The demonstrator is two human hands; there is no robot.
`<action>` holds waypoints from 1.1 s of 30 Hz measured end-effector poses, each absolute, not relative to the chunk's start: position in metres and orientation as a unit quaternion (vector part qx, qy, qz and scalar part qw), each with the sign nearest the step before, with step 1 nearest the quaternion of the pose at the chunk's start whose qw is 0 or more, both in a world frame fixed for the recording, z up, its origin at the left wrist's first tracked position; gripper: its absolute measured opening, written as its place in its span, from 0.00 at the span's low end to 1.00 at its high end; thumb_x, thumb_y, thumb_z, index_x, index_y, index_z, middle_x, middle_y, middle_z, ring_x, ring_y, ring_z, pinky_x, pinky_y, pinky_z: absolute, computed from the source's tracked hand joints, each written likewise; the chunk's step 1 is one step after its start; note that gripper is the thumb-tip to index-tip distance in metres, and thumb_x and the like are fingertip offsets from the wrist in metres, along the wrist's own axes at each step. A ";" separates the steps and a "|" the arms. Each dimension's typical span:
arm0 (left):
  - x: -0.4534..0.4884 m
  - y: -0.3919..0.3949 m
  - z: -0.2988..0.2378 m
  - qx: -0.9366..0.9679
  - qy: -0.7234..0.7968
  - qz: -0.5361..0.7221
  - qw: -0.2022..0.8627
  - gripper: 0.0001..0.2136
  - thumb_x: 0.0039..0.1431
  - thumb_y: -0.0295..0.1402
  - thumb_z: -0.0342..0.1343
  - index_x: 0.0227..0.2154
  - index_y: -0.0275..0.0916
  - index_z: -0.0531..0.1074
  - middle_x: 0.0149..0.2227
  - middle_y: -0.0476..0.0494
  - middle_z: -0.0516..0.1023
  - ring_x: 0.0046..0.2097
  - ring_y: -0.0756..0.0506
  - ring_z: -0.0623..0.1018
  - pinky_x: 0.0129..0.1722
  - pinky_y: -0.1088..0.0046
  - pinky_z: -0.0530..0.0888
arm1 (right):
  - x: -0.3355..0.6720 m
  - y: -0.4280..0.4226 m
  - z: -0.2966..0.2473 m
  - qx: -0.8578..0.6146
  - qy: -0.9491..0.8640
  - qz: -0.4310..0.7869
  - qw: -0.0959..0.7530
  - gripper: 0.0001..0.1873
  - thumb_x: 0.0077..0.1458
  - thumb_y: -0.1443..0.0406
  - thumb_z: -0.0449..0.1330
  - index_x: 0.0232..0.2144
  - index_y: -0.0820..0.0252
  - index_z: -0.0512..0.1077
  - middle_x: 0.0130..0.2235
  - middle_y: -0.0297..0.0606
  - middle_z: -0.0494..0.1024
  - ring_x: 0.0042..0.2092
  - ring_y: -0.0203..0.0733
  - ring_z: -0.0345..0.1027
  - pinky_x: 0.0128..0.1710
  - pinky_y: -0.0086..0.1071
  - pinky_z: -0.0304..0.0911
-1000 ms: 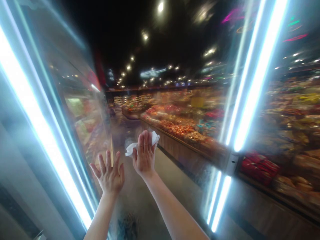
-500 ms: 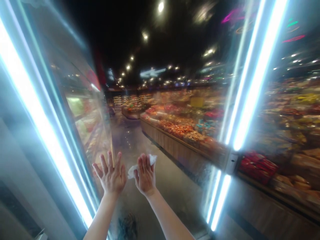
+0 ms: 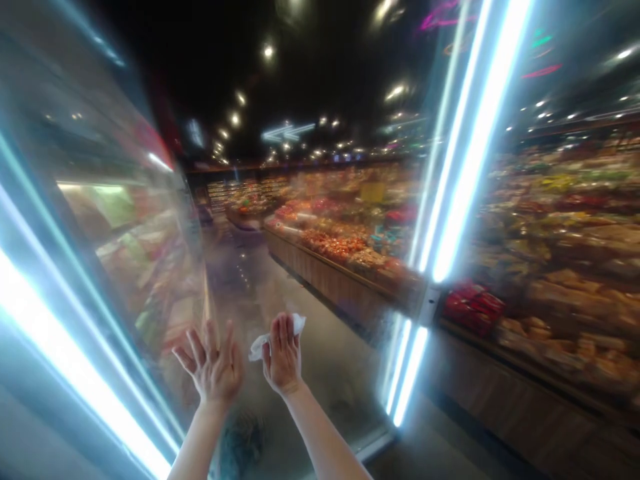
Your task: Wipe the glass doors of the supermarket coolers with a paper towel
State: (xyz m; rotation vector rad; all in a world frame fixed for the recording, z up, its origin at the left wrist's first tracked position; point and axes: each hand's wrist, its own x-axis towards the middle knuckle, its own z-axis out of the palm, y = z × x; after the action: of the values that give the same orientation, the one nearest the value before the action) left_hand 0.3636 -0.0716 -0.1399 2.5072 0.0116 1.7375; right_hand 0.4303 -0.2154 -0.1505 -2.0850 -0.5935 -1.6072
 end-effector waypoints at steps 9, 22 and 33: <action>0.363 -0.116 -0.187 0.832 0.007 0.554 0.032 0.41 0.61 0.27 0.58 0.71 0.61 0.45 0.76 0.48 0.32 0.75 0.35 0.29 0.66 0.28 0.30 | 0.453 -0.269 -0.150 -0.745 -0.264 -0.576 0.207 0.43 0.65 0.68 0.49 0.75 0.62 0.32 0.76 0.49 0.44 0.76 0.53 0.34 0.69 0.55 0.56; 0.411 -0.185 -0.084 0.814 0.028 0.579 0.029 0.38 0.64 0.32 0.56 0.71 0.58 0.45 0.76 0.45 0.30 0.75 0.30 0.30 0.66 0.24 0.37 | 0.495 -0.362 -0.114 -0.741 -0.270 -0.579 0.206 0.42 0.66 0.68 0.48 0.75 0.61 0.31 0.76 0.49 0.42 0.77 0.52 0.30 0.69 0.55 0.54; 0.440 -0.244 -0.089 0.825 -0.006 0.565 0.036 0.36 0.64 0.32 0.57 0.70 0.59 0.48 0.76 0.45 0.40 0.76 0.33 0.34 0.69 0.27 0.40 | 0.515 -0.407 -0.094 -0.758 -0.230 -0.567 0.227 0.41 0.68 0.68 0.45 0.75 0.62 0.28 0.76 0.50 0.37 0.77 0.53 0.27 0.69 0.58 0.52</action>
State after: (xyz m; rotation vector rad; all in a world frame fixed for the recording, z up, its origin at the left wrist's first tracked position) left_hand 0.4404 -0.2440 -0.0890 2.5321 -0.0183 1.7340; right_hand 0.5147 -0.4071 -0.0937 -2.0882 -0.6344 -1.5611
